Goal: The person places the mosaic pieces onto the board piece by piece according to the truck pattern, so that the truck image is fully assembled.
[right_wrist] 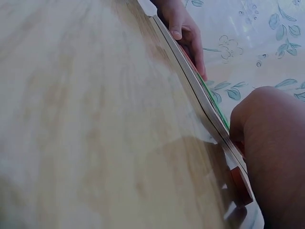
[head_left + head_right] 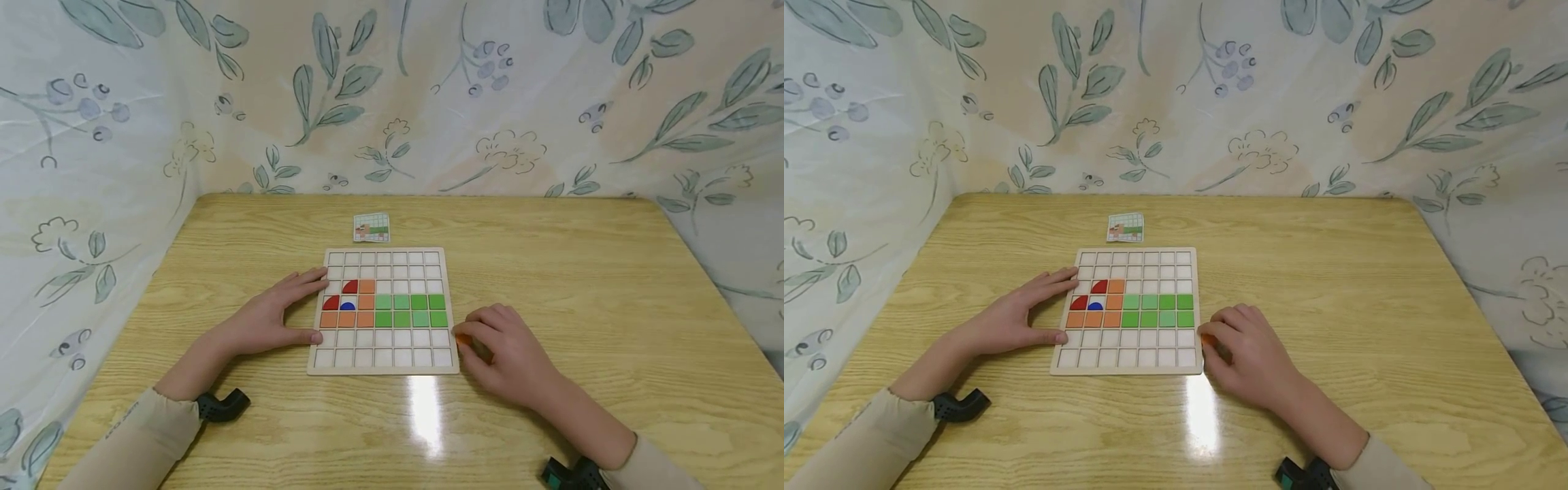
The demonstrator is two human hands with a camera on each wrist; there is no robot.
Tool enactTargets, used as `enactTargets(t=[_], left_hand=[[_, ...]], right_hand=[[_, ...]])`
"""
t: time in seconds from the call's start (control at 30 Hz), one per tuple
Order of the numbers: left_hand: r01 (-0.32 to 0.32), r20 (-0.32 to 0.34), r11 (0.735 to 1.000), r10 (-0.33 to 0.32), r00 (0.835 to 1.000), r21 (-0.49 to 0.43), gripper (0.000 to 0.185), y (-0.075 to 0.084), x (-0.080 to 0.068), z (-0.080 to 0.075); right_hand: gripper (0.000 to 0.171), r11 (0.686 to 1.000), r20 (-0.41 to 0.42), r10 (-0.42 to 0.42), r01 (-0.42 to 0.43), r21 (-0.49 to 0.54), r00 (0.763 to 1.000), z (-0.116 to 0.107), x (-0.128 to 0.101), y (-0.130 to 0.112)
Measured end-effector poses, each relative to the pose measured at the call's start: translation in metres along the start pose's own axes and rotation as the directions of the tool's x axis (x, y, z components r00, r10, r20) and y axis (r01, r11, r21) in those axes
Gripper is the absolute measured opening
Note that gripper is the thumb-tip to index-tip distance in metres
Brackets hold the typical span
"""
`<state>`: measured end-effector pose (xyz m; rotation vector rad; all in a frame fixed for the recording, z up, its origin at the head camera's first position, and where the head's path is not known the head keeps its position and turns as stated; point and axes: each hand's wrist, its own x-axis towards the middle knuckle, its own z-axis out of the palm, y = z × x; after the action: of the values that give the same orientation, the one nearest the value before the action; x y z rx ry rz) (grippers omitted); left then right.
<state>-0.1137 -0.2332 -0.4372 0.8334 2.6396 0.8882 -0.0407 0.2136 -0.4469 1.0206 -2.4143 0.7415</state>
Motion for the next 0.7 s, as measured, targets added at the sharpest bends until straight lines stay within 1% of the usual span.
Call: enactTargets(t=[0.13,0.27,0.43,0.6,0.7], left_hand=[[0.003,0.000,1.000,-0.003,1.000,-0.003,0.099,0.000,0.000,0.000],[0.006,0.000,1.000,-0.006,1.000,-0.005,0.099,0.000,0.000,0.000],[0.002,-0.001,1.000,-0.002,1.000,-0.008,0.100,0.000,0.001,0.001],[0.002,-0.003,1.000,-0.002,1.000,-0.007,0.100,0.000,0.000,0.001],[0.003,-0.002,1.000,-0.003,1.000,-0.005,0.100,0.000,-0.001,0.000]], right_hand=[[0.017,1.000,0.005,-0.008,0.008,-0.020,1.000,0.000,0.003,0.001],[0.016,1.000,0.016,0.001,-0.001,-0.017,1.000,0.000,0.004,0.002],[0.017,1.000,0.013,0.013,-0.013,0.020,1.000,0.001,0.007,0.002],[0.017,0.998,0.000,-0.017,0.017,0.061,1.000,0.007,0.016,-0.002],[0.015,0.997,0.014,-0.036,0.035,0.073,0.999,0.013,0.023,-0.007]])
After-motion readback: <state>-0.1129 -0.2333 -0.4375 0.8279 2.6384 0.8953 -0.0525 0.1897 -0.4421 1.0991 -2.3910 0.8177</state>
